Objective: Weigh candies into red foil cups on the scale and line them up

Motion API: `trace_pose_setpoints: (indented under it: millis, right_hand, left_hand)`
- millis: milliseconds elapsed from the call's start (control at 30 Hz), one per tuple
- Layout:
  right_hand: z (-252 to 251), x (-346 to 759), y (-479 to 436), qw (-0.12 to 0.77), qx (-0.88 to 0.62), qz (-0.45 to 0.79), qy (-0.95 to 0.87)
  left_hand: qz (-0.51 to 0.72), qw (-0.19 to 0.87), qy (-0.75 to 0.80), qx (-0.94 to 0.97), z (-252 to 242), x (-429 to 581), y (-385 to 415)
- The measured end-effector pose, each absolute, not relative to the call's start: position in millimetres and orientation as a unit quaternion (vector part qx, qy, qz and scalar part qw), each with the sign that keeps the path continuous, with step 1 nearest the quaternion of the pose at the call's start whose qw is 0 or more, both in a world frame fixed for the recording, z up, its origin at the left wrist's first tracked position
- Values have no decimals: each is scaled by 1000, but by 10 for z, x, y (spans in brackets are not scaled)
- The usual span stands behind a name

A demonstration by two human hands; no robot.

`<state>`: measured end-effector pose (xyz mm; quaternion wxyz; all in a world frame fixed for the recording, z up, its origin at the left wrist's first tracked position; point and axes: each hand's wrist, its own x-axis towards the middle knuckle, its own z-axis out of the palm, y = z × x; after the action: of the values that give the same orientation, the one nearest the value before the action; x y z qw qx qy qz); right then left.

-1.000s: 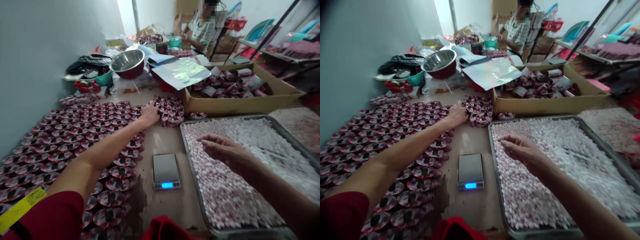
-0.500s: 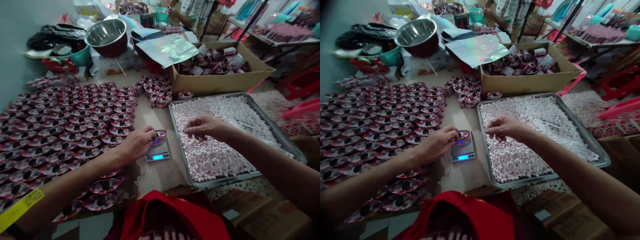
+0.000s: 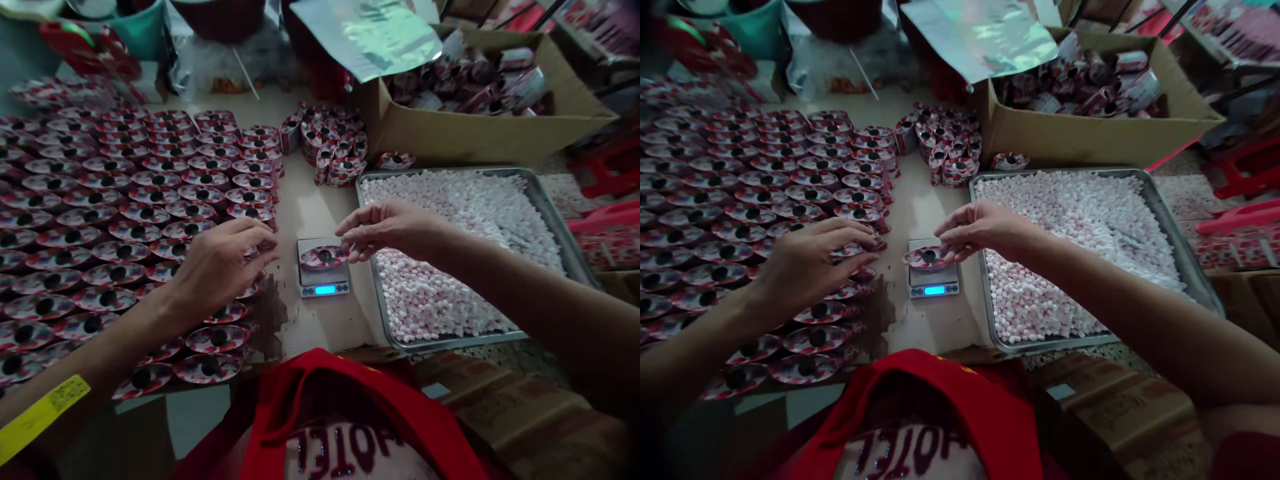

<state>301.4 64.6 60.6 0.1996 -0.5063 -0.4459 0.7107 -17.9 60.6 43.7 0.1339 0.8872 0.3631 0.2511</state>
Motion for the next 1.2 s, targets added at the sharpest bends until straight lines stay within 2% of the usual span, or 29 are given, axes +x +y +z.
trace_pose_setpoints:
  millis: [233, 400, 600, 767, 1067, 1200]
  right_hand:
    - [636, 2789, 683, 135, -507, 586, -617]
    - [697, 2805, 605, 100, -534, 525, -655]
    - [885, 2720, 538, 75, -556, 342, -754]
    - [840, 2589, 560, 59, -533, 311, -784]
    - [704, 2504, 575, 16, -544, 261, -797]
    - [645, 2466, 568, 16, -526, 251, -812]
  left_hand:
    - [300, 46, 411, 860, 752, -109, 504]
    - [305, 44, 396, 865, 729, -47, 470]
    - [262, 101, 420, 863, 752, -6, 463]
    - [275, 140, 423, 852, 673, 2, 477]
    - [276, 118, 422, 856, 615, -96, 546]
    - [259, 140, 416, 860, 577, -50, 566]
